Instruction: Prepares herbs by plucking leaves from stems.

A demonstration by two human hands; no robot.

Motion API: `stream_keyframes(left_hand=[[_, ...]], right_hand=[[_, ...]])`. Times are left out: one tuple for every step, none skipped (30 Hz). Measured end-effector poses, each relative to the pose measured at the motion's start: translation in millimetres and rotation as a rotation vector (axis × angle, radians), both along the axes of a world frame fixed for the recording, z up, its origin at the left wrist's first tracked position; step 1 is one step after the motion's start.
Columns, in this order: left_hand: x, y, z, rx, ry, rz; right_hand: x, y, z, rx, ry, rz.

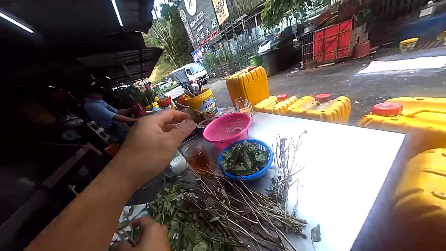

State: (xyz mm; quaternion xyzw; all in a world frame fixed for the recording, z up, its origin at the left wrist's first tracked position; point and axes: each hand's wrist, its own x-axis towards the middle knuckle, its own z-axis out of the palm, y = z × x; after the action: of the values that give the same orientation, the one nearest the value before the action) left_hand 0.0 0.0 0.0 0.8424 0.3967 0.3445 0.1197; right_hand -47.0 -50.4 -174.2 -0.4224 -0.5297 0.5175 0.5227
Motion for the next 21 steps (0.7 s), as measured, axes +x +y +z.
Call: stream_keyframes(left_hand=[[-31.7,-12.8,4.6,0.125,-0.012,0.005],[-65.5,-25.0,6.5,0.230,-0.028,0.022],[-99.2,-37.3,6.4,0.311,-0.044,0.049],[-131.0,-50.1,4.5,0.356,-0.073,0.083],[-158.2,-63.7,0.5,0.365,-0.117,0.145],[-180.4,-76.5,-5.0,0.345,-0.175,0.219],[-198.7,-86.7,-11.6,0.298,-0.242,0.281],[-214.2,-94.3,-19.1,0.243,-0.304,0.333],[-227.6,-99.9,-27.5,0.186,-0.351,0.371],[-238.8,-104.2,-36.2,0.139,-0.375,0.406],[-247.2,-106.9,-45.2,0.105,-0.376,0.435],[-253.3,-108.1,-54.6,0.090,-0.358,0.462],[-257.8,-107.9,-64.4,0.090,-0.318,0.496],[-260.6,-107.1,-74.0,0.097,-0.263,0.536],[-261.1,-105.5,-82.9,0.109,-0.198,0.578],[-259.8,-103.1,-90.6,0.116,-0.143,0.605],[-257.4,-100.8,-96.9,0.103,-0.105,0.619],[-254.7,-98.6,-102.3,0.084,-0.086,0.623],[-251.9,-96.5,-107.9,0.078,-0.092,0.630],[-248.8,-95.3,-113.1,0.085,-0.102,0.644],[-245.6,-95.0,-117.2,0.103,-0.093,0.669]], right_hand=[[0.1,2.1,0.5,-0.028,0.025,0.014],[0.5,3.2,0.4,-0.046,0.039,0.029],[0.9,4.6,0.2,-0.061,0.039,0.046],[1.0,6.2,0.2,-0.070,0.031,0.057],[-0.3,7.6,-0.9,-0.069,0.027,0.058],[-3.0,8.8,-2.8,-0.062,0.041,0.056],[-6.2,9.1,-4.2,-0.057,0.070,0.058],[-9.1,8.2,-5.1,-0.056,0.101,0.067],[-11.3,6.4,-5.2,-0.059,0.122,0.080],[-12.7,4.1,-4.2,-0.066,0.133,0.094],[-13.3,1.6,-2.6,-0.072,0.141,0.107],[-13.7,-0.8,-1.3,-0.077,0.147,0.115],[-14.4,-2.9,-1.1,-0.072,0.149,0.120],[-15.0,-4.7,-1.2,-0.066,0.150,0.124],[-15.4,-6.2,-1.5,-0.057,0.149,0.130],[-15.8,-7.2,-1.8,-0.044,0.148,0.138],[-16.2,-8.0,-1.9,-0.031,0.147,0.147],[-17.3,-8.8,-2.1,-0.023,0.154,0.155],[-19.0,-9.5,-2.6,-0.016,0.166,0.160],[-20.7,-9.8,-3.4,-0.008,0.165,0.160],[-22.2,-9.8,-4.3,0.004,0.152,0.157]])
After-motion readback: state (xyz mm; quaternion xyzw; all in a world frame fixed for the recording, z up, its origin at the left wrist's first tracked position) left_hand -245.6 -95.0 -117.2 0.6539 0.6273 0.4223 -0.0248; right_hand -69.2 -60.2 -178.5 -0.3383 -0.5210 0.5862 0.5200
